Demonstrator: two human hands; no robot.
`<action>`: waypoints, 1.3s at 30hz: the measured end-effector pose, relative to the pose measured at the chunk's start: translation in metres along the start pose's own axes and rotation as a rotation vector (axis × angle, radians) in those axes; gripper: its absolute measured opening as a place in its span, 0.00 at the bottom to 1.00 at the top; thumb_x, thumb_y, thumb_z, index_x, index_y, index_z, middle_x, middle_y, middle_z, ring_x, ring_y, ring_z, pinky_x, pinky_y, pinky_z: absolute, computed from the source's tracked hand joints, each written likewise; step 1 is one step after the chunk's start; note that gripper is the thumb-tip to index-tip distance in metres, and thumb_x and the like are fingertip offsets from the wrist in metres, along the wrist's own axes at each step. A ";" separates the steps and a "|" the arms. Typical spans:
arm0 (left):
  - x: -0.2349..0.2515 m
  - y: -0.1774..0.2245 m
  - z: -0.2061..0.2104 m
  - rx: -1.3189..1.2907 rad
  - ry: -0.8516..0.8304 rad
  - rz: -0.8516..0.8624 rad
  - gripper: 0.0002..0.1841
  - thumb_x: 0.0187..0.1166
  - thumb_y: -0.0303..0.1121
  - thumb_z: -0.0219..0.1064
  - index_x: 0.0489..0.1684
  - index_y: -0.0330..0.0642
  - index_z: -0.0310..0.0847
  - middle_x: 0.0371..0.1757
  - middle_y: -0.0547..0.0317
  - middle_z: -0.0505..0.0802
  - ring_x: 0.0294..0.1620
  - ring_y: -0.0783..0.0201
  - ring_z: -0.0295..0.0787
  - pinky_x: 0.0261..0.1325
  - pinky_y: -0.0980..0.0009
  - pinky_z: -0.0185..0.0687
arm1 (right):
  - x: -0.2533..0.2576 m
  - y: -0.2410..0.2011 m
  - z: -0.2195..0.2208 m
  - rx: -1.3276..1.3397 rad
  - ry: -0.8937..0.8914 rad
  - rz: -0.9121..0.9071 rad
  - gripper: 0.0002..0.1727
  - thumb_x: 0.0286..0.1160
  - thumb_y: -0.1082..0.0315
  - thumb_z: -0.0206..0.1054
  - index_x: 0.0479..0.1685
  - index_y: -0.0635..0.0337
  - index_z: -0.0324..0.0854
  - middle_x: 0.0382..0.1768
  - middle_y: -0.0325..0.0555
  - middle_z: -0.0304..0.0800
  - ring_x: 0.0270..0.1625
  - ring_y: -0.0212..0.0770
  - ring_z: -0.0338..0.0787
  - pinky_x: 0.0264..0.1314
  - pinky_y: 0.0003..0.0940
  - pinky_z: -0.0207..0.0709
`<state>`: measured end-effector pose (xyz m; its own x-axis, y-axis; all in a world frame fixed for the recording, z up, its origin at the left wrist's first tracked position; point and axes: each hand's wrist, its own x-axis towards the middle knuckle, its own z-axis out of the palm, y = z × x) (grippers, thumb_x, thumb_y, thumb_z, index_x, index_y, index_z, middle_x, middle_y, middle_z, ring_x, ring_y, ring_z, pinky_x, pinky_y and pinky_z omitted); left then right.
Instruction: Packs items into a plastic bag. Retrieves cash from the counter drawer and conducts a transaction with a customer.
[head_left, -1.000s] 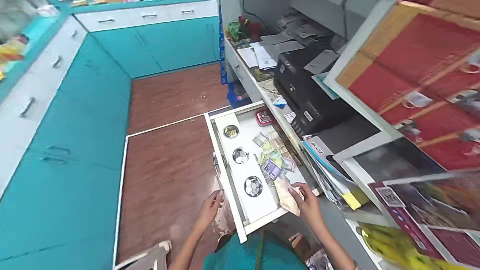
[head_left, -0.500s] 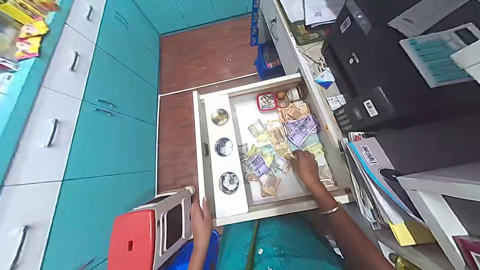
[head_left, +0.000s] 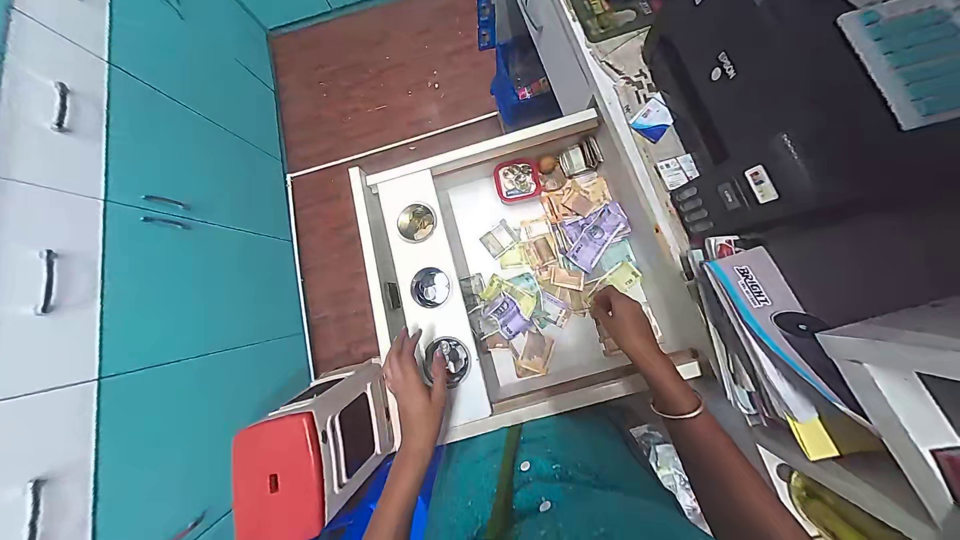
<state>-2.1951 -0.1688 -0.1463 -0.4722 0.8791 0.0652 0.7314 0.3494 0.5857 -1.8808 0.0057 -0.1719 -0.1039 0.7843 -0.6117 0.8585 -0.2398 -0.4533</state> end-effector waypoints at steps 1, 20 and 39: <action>0.007 -0.004 -0.002 -0.002 -0.011 0.004 0.28 0.79 0.42 0.60 0.70 0.26 0.77 0.77 0.25 0.77 0.79 0.26 0.70 0.78 0.32 0.61 | 0.001 0.000 0.005 -0.019 -0.014 -0.003 0.15 0.83 0.71 0.61 0.62 0.70 0.82 0.54 0.65 0.90 0.60 0.62 0.89 0.66 0.61 0.78; -0.006 -0.009 -0.009 -0.120 -0.051 0.080 0.19 0.80 0.35 0.59 0.56 0.29 0.87 0.70 0.30 0.85 0.72 0.35 0.81 0.74 0.46 0.75 | 0.026 -0.054 0.045 -0.125 -0.116 0.043 0.24 0.85 0.58 0.64 0.70 0.67 0.78 0.68 0.73 0.77 0.76 0.71 0.75 0.73 0.62 0.72; 0.029 0.098 0.061 -1.357 -0.908 -1.100 0.14 0.92 0.33 0.46 0.59 0.37 0.76 0.44 0.56 0.93 0.44 0.65 0.93 0.51 0.69 0.89 | -0.089 -0.050 0.072 -0.090 0.418 -0.903 0.08 0.69 0.79 0.64 0.38 0.63 0.90 0.41 0.51 0.97 0.51 0.53 0.96 0.60 0.48 0.87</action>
<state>-2.1071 -0.0897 -0.1365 0.2895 0.5243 -0.8008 -0.6560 0.7179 0.2329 -1.9502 -0.0934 -0.1410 -0.5661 0.7936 0.2230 0.5815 0.5762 -0.5744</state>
